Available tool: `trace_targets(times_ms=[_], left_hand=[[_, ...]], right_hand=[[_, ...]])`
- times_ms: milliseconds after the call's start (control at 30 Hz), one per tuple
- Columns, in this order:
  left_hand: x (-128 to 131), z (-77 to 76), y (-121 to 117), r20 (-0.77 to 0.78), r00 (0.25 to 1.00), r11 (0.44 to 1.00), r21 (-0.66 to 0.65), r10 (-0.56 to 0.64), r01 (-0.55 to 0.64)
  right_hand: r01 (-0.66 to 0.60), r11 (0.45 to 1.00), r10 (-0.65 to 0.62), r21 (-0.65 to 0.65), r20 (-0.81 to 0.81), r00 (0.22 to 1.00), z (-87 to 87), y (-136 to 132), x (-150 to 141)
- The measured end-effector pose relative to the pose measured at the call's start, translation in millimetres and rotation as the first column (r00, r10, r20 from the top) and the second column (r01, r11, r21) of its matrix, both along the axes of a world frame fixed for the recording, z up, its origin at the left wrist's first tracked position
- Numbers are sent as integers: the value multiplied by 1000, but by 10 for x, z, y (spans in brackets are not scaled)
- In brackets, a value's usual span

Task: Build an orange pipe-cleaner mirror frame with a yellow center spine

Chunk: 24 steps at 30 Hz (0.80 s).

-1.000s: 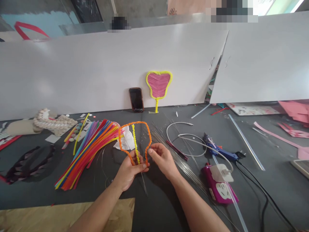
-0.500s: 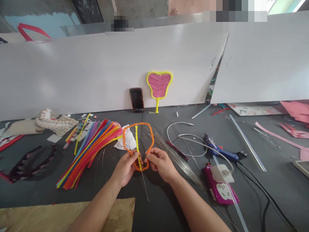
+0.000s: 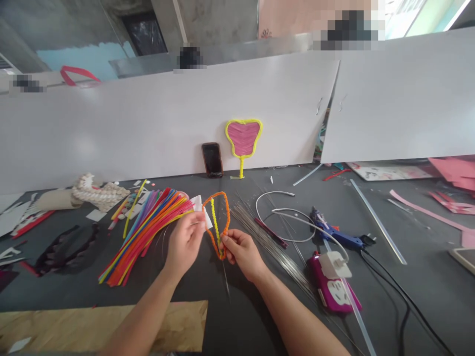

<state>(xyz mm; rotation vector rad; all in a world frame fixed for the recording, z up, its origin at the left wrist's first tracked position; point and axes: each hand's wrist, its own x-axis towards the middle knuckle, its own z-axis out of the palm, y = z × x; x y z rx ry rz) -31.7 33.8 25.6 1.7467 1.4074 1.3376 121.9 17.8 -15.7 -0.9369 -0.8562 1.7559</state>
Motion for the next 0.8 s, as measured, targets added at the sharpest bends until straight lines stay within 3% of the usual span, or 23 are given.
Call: trace_targets(times_ms=[133,233,400,700,800], left_hand=[[147,130,197,-90,970,935,-301,-225,189],[208,135,345,37,932,830,-444,-360,338],[215,153,419,104,932,809,-470,-347,354],[331,318,313,-286,857,877,-362,-428,317],[332,351,316,-258,860,870,-360,-441,338]], right_hand=[[-25,999,26,22,-32,999,-13,4,7],[-61,998,61,2,-97,993,-14,13,20],[-111,993,102,-33,-217,971,11,5,32],[-164,986,151,-41,-222,963,-12,-22,19],[-141,989,127,-34,-262,957,-2,-2,44]])
